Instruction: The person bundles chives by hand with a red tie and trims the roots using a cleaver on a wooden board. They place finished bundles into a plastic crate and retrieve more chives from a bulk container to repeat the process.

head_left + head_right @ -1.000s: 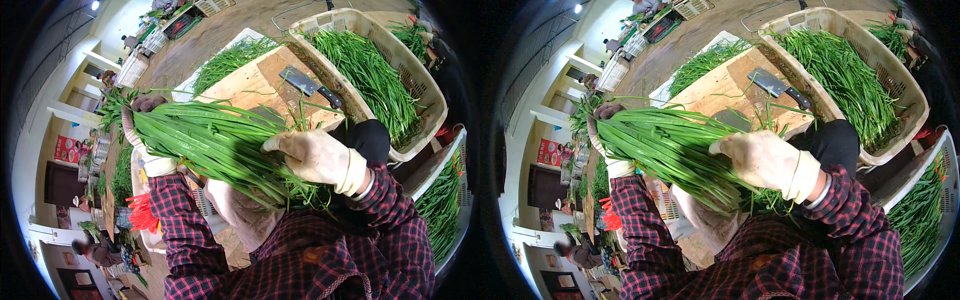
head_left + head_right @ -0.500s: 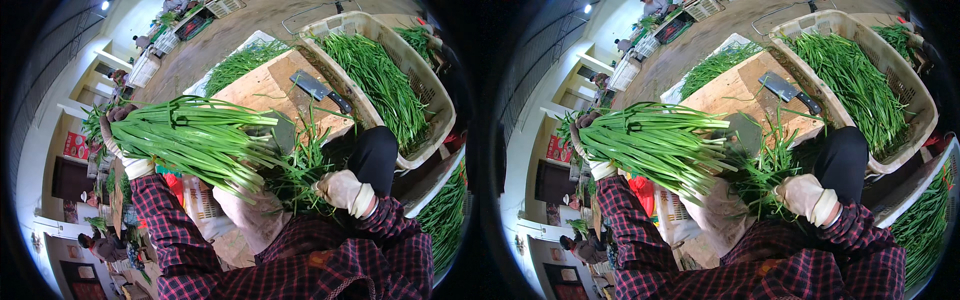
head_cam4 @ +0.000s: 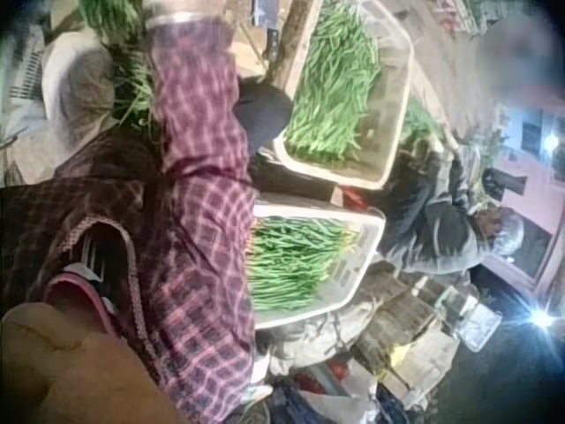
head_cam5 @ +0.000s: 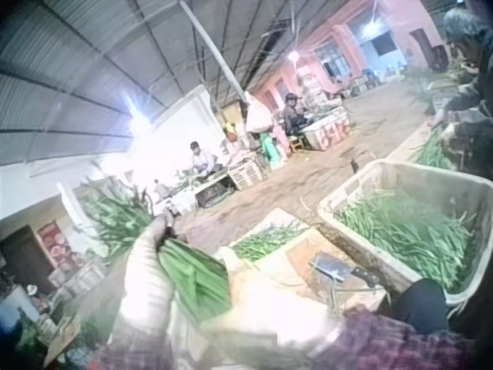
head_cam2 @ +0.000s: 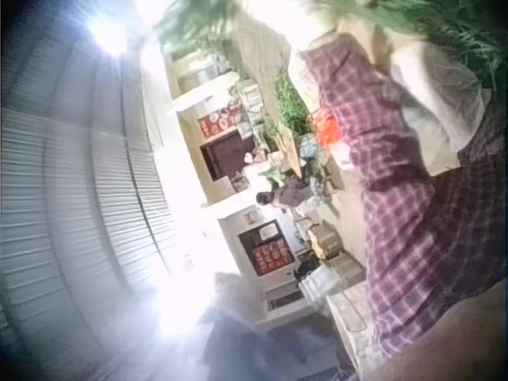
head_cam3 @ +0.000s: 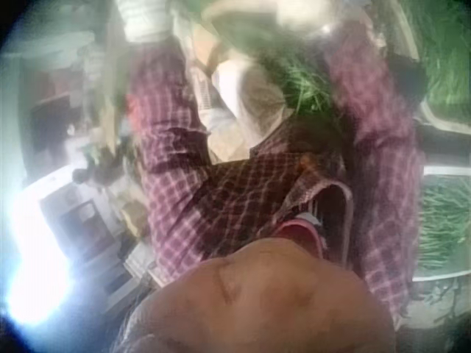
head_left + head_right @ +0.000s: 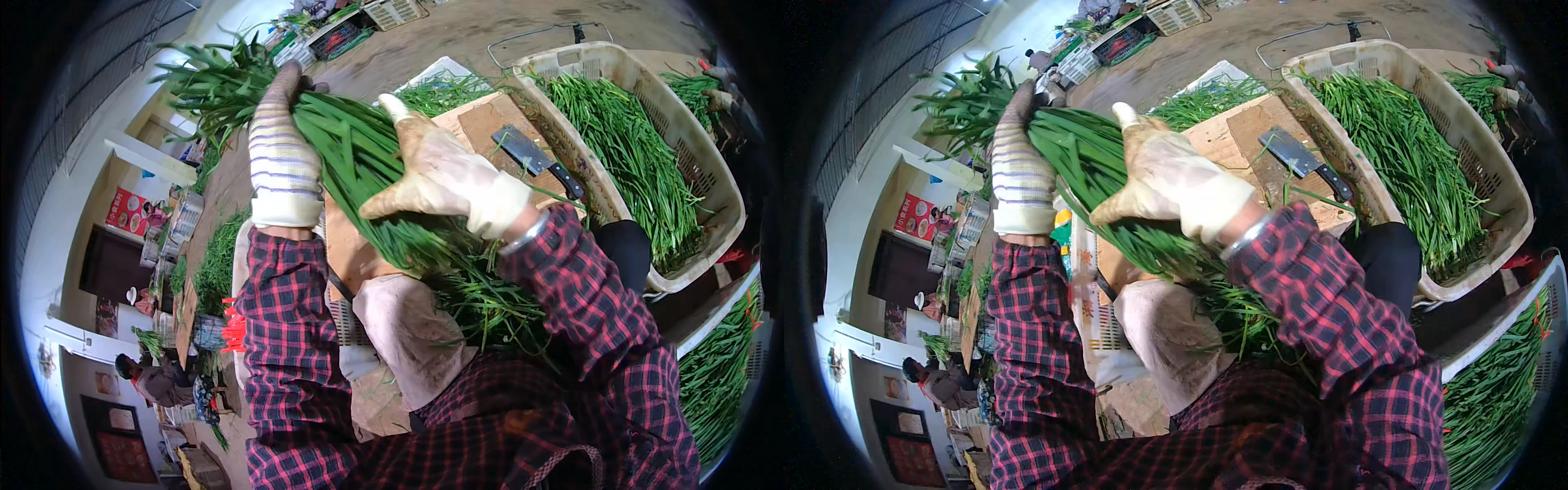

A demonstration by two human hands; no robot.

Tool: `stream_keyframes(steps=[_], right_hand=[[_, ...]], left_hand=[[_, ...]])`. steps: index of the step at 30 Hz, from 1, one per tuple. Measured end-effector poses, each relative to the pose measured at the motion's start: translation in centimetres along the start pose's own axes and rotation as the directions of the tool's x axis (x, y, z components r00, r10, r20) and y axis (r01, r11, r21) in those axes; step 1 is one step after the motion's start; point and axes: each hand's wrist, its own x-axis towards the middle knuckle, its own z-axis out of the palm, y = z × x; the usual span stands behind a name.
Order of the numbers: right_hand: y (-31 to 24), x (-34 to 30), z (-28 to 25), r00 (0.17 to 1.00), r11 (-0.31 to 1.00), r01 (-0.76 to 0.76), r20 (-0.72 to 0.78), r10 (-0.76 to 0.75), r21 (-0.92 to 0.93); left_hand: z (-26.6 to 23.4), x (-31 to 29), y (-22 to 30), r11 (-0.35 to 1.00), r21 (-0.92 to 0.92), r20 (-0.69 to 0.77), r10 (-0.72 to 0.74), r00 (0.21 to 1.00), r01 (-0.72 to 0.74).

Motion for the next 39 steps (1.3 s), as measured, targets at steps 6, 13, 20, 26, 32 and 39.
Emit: stream_keyframes(steps=[6, 13, 20, 26, 32, 39], right_hand=[[0.9, 4.3, 0.2, 0.989, 0.995, -0.041, -0.137, 0.054, 0.096], [-0.2, 6.0, -4.2, 0.980, 0.897, -0.141, 0.185, 0.068, 0.419], [3.6, 4.9, -3.2, 0.889, 0.869, -0.358, 0.408, 0.206, 0.342], [11.3, -9.7, -0.3, 0.741, 0.612, -0.660, 0.508, 0.439, 0.435], [9.5, -18.1, 1.8, 0.698, 0.302, -0.636, 0.363, 0.617, 0.710], [2.4, -14.4, 1.8, 0.946, 0.959, -0.235, -0.262, 0.188, -0.161]], left_hand=[[1.1, 0.6, -1.7, 0.819, 0.364, 0.361, 0.315, 0.878, -0.443], [0.1, 0.0, 2.6, 0.830, 0.403, 0.661, 0.028, 0.750, -0.386], [0.2, 2.6, -3.0, 0.977, 0.211, 0.496, -0.137, 0.857, 0.034], [-4.8, 5.7, -3.0, 0.992, 0.066, 0.061, -0.110, 0.992, 0.106], [-11.2, 10.0, -2.1, 0.983, 0.173, -0.039, 0.075, 0.996, -0.067], [-11.0, 9.6, -1.4, 0.989, 0.037, -0.227, -0.128, 0.965, 0.140]])
